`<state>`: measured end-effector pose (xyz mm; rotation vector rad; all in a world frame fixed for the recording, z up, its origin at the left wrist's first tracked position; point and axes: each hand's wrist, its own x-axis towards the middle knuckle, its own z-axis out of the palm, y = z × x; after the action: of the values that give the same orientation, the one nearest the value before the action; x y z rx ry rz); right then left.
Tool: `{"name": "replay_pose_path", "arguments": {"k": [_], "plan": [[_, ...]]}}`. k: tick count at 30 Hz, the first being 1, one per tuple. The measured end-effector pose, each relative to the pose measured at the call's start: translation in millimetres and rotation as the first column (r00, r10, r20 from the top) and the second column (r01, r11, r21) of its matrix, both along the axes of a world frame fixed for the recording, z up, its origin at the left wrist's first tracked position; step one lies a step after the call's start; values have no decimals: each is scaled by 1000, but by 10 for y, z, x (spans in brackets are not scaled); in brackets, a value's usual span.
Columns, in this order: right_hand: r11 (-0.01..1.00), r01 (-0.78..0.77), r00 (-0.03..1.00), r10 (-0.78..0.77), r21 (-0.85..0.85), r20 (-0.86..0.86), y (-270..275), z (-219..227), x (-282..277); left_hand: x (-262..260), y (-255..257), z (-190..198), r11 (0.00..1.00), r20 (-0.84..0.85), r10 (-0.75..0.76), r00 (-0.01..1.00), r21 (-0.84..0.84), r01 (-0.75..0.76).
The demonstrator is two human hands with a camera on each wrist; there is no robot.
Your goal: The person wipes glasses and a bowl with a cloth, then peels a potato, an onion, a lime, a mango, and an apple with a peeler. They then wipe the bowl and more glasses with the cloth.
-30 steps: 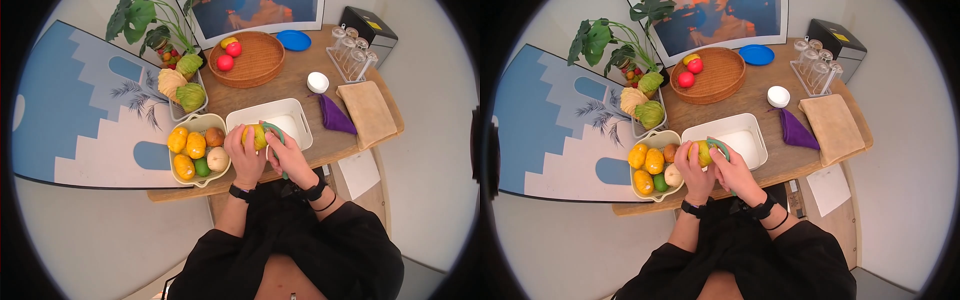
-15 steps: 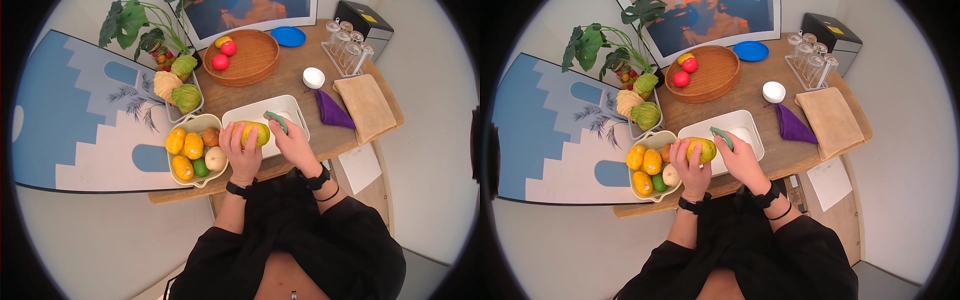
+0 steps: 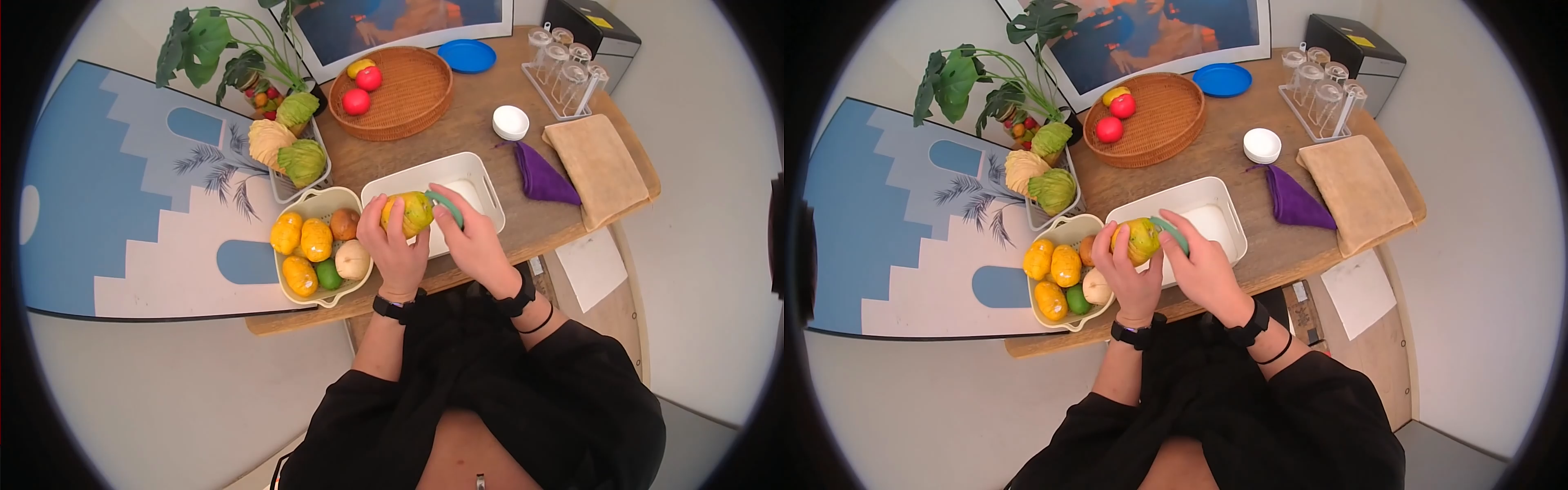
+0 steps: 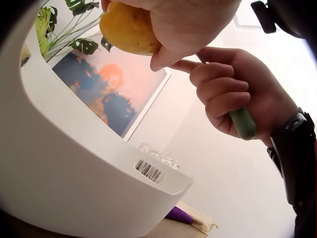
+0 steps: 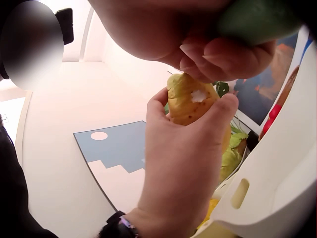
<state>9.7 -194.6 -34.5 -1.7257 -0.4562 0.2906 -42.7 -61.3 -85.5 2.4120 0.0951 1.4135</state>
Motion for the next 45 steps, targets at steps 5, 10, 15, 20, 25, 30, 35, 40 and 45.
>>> {"name": "replay_pose_path", "arguments": {"k": [5,10,15,20,25,30,35,40,45], "plan": [[999,47,999,-47,-12,7,14,22,28,23,1,6,1000,-8,28,1000,-5,-28],[999,-11,998,9,-41,-56,46,102,23,58,2,-69,999,41,41,998,21,-41],[992,-46,998,49,117,-25,97,83,-23,42,2,-66,987,31,92,995,130,-95],[992,-85,991,94,90,-99,58,186,-36,58,9,-44,985,47,79,996,147,-85],[997,-45,999,43,59,22,76,83,-7,77,28,-78,983,76,74,994,164,-86],[995,-69,996,73,-65,51,-9,256,-35,57,26,-68,991,65,36,997,128,-44],[989,-128,951,144,-74,275,23,49,-67,56,31,-104,992,39,47,998,119,-52],[994,-89,927,106,-64,359,-14,-38,-77,44,10,-47,998,12,42,999,46,-43],[993,-36,951,69,-114,301,-66,6,19,45,-49,51,996,-37,-25,999,-85,21]]}}
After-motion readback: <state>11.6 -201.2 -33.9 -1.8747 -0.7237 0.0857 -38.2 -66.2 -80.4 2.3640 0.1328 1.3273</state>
